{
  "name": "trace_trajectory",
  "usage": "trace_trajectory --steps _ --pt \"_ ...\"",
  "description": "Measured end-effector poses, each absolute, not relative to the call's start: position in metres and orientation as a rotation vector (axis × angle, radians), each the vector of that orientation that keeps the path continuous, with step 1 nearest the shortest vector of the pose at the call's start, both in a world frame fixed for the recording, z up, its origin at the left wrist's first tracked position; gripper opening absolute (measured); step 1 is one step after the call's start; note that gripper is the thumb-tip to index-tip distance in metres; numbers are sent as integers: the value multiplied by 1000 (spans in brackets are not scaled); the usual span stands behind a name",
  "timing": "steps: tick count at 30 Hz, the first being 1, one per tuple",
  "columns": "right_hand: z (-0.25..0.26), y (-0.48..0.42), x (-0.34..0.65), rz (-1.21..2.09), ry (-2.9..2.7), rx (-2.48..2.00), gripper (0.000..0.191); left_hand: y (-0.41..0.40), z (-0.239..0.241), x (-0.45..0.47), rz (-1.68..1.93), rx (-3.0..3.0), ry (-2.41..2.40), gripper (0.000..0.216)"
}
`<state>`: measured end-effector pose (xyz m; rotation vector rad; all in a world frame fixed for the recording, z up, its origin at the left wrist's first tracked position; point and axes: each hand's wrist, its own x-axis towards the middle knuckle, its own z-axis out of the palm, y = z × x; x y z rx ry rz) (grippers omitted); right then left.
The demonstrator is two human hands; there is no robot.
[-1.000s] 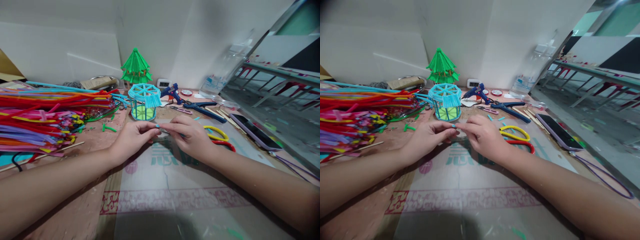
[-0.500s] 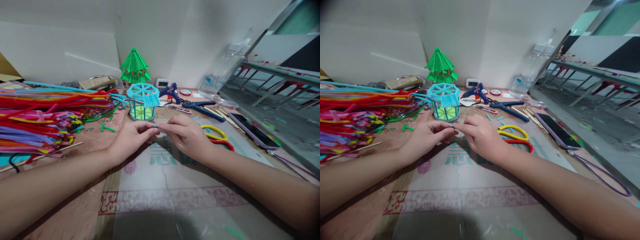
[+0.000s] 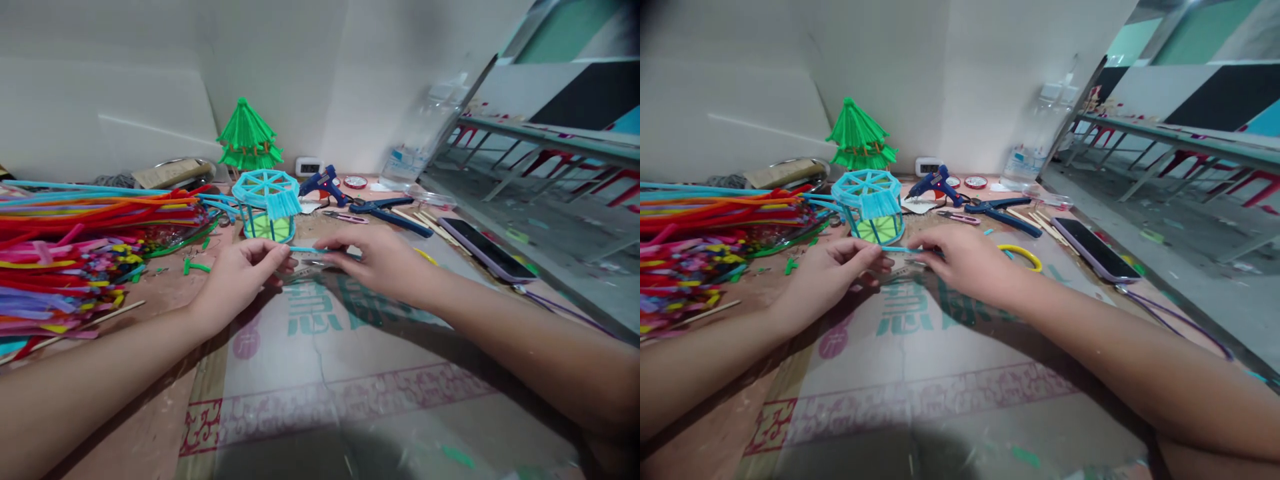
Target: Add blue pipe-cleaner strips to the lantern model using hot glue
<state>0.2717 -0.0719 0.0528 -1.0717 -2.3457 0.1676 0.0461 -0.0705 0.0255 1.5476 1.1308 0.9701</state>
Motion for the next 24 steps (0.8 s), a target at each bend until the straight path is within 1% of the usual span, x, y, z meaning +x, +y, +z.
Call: trace_trajectory --steps 7,13,24 --pt "51 -75 264 232 -2246 -1154 9 -73 27 49 982 1514 1134 35" --pt "52 -74 265 286 -2242 -1119 11 -73 27 48 976 1525 1149 38" --pt "43 -72 264 304 -2183 -1246 7 -72 25 47 983 1522 1115 37"
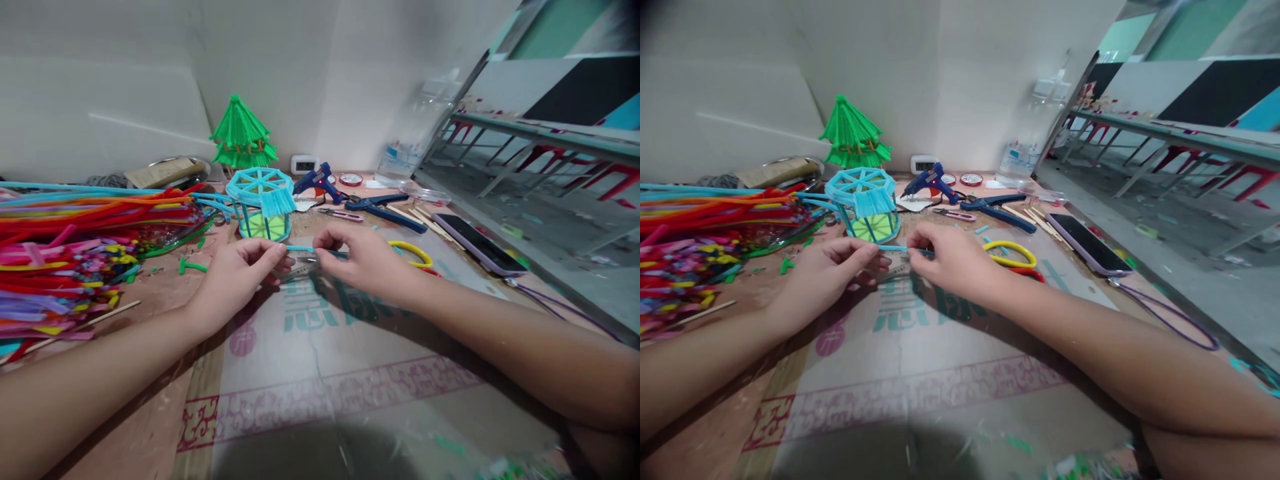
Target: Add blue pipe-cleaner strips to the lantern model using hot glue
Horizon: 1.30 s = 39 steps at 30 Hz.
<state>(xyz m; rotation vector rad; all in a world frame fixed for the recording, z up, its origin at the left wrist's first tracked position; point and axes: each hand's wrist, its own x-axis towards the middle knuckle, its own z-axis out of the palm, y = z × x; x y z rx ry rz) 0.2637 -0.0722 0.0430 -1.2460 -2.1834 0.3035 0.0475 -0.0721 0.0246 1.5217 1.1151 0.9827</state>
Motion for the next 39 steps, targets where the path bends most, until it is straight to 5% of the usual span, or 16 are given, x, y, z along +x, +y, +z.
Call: trace_trajectory --steps 10,39 --pt "44 -77 262 156 -2282 -1004 14 -72 23 48 965 1545 1107 37" --pt "41 -77 252 572 -2125 -1205 6 -77 24 49 965 1678 1099 32"
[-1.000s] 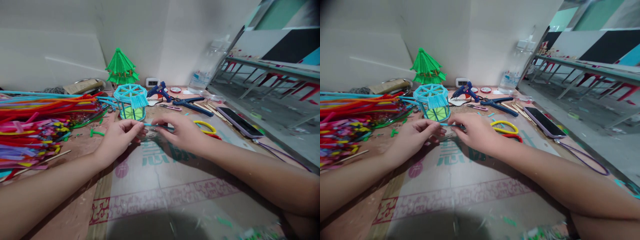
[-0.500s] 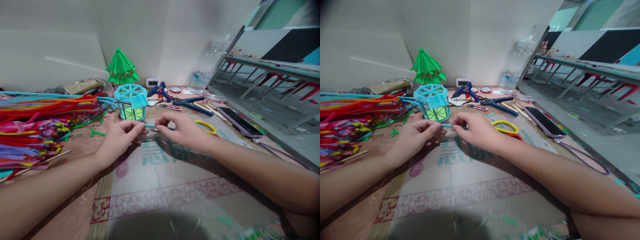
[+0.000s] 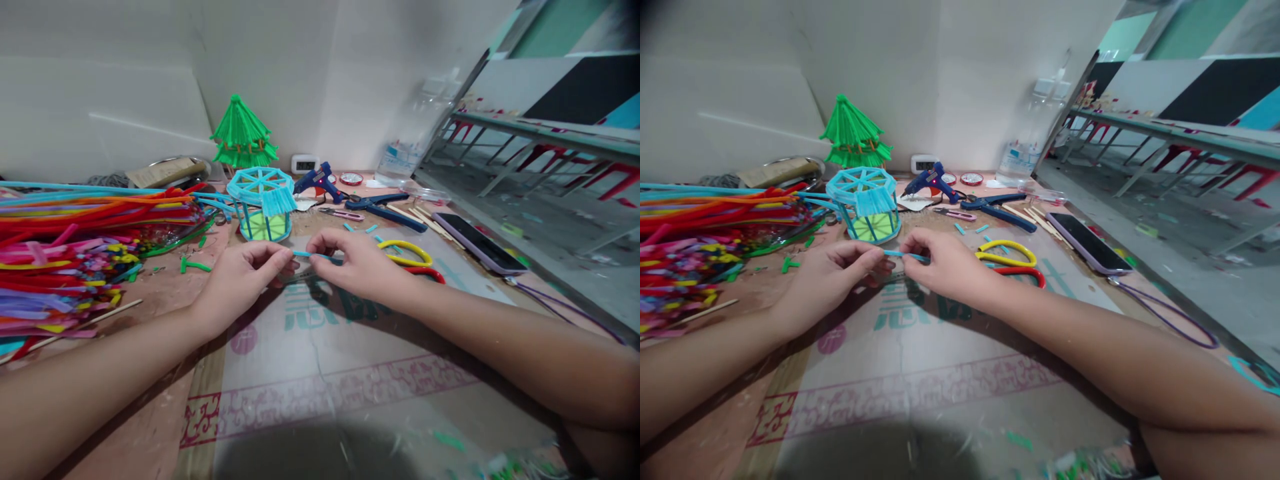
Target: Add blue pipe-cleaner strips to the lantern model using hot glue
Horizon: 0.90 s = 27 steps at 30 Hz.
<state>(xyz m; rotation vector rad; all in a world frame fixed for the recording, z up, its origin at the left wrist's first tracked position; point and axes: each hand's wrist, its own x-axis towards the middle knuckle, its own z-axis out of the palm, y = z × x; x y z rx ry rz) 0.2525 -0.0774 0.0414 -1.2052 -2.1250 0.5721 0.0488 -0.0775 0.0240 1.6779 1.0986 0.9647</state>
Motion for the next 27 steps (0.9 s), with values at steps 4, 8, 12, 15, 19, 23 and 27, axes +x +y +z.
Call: trace_trajectory --steps 4,8,12,15,19,23,27 --pt "40 -77 251 621 -2106 -1237 8 -77 23 49 969 1685 1088 31" --pt "42 -78 251 644 -2096 -1237 8 -76 23 50 965 1700 1097 30" --pt "45 -77 253 704 -2088 -1241 8 -75 22 49 960 1676 1104 32" --pt "46 -74 256 760 -2077 -1255 9 -74 22 47 969 1642 1105 34" --pt "46 -70 260 831 -2043 -1294 7 -72 23 48 965 1612 1113 33" --pt "44 -69 259 841 -2019 -1289 6 -72 23 48 968 1597 1114 34" --pt "43 -70 258 777 -2013 -1276 5 -72 22 47 969 1584 1121 36"
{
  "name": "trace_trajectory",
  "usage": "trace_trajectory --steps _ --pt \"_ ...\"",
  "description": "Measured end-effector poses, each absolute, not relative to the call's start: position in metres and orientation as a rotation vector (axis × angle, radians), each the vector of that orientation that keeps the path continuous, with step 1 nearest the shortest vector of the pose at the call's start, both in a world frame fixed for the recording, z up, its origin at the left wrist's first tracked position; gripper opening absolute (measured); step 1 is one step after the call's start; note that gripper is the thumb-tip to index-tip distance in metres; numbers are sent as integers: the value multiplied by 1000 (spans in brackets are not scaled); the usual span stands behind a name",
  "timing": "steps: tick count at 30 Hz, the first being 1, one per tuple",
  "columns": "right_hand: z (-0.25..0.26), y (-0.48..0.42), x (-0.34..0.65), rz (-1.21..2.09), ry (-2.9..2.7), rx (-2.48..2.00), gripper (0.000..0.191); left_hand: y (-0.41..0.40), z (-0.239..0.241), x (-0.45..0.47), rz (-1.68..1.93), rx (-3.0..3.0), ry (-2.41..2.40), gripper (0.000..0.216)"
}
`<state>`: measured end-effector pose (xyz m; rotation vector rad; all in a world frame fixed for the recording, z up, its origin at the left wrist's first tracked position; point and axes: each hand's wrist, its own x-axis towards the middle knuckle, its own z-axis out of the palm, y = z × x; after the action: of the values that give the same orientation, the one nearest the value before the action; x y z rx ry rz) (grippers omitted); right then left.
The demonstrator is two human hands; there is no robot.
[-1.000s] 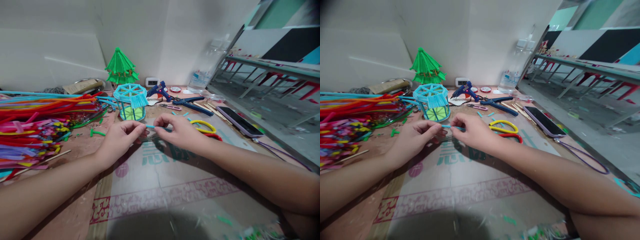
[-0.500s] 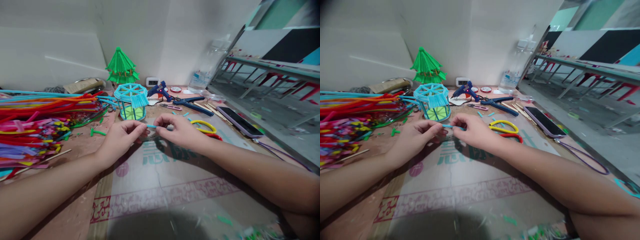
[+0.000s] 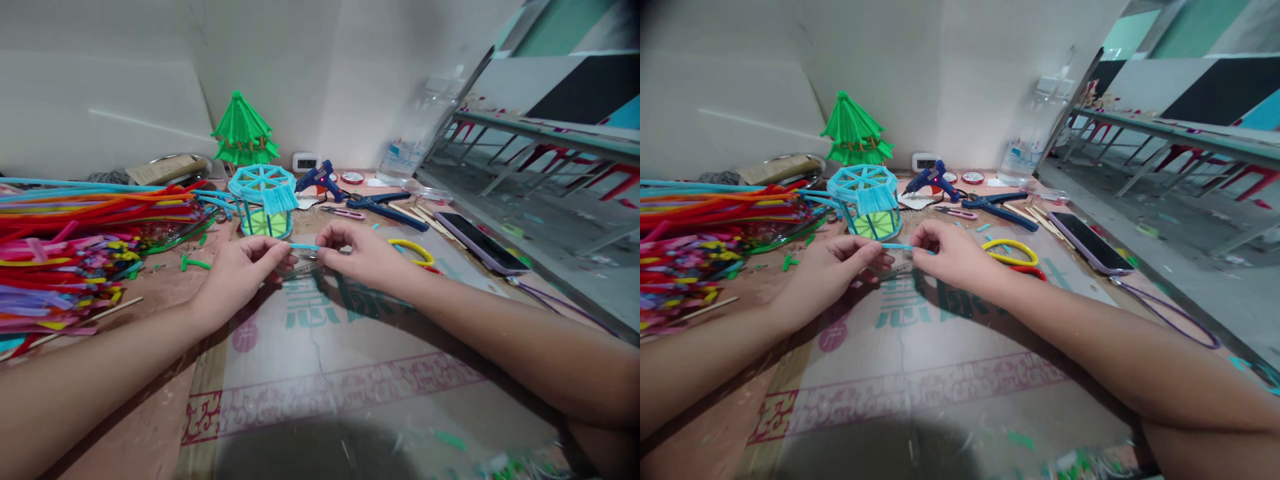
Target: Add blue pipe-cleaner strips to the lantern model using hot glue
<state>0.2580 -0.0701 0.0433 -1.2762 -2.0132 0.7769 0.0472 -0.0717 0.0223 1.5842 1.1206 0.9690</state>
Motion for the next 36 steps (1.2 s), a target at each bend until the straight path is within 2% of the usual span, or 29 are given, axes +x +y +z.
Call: trace_trajectory --steps 36 --pt "43 -73 256 587 -2099 -1296 3 -75 27 49 955 1649 1149 38"
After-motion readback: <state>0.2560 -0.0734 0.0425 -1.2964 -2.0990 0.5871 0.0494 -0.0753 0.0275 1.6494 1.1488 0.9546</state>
